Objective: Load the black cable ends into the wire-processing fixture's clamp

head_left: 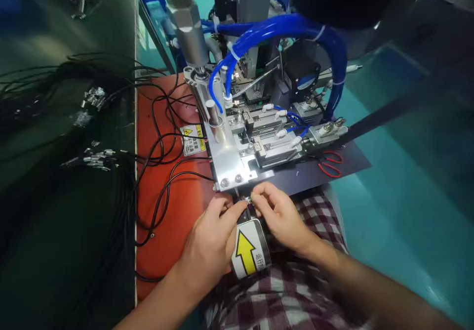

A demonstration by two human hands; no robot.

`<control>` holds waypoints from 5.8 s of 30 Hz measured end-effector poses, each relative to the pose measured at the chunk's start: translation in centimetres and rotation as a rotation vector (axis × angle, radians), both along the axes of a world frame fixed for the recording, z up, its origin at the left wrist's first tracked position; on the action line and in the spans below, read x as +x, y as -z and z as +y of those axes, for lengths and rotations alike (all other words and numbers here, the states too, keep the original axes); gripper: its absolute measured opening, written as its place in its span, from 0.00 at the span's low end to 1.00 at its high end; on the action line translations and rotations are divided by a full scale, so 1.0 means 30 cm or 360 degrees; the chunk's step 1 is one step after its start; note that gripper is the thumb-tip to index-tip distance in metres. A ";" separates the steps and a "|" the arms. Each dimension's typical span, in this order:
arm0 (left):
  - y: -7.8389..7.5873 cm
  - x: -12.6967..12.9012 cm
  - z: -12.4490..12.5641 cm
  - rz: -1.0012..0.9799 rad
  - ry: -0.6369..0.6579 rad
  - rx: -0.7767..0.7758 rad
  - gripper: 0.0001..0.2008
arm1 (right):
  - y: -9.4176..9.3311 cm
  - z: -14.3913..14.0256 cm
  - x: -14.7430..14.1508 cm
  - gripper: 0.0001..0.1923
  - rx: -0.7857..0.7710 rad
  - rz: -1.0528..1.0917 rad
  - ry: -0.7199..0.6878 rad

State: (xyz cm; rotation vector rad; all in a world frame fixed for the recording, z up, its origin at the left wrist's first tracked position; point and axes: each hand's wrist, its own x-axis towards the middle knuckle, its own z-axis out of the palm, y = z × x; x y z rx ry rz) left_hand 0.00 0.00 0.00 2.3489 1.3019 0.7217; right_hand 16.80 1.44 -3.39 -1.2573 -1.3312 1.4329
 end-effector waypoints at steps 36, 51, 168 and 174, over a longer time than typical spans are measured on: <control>-0.009 -0.004 0.003 0.0028 -0.0041 0.0098 0.14 | -0.029 -0.010 -0.013 0.06 0.0357 -0.0391 0.0071; 0.000 -0.008 0.000 0.0021 -0.0039 0.0026 0.15 | -0.068 0.024 0.020 0.08 -0.0016 -0.0441 -0.0089; -0.004 -0.061 -0.012 0.0650 -0.0120 0.0244 0.23 | -0.026 0.031 -0.005 0.16 -0.0416 0.0301 -0.0005; 0.035 -0.055 -0.052 0.0794 -0.0090 0.0128 0.32 | -0.053 0.038 -0.033 0.21 -0.0392 0.0233 0.0075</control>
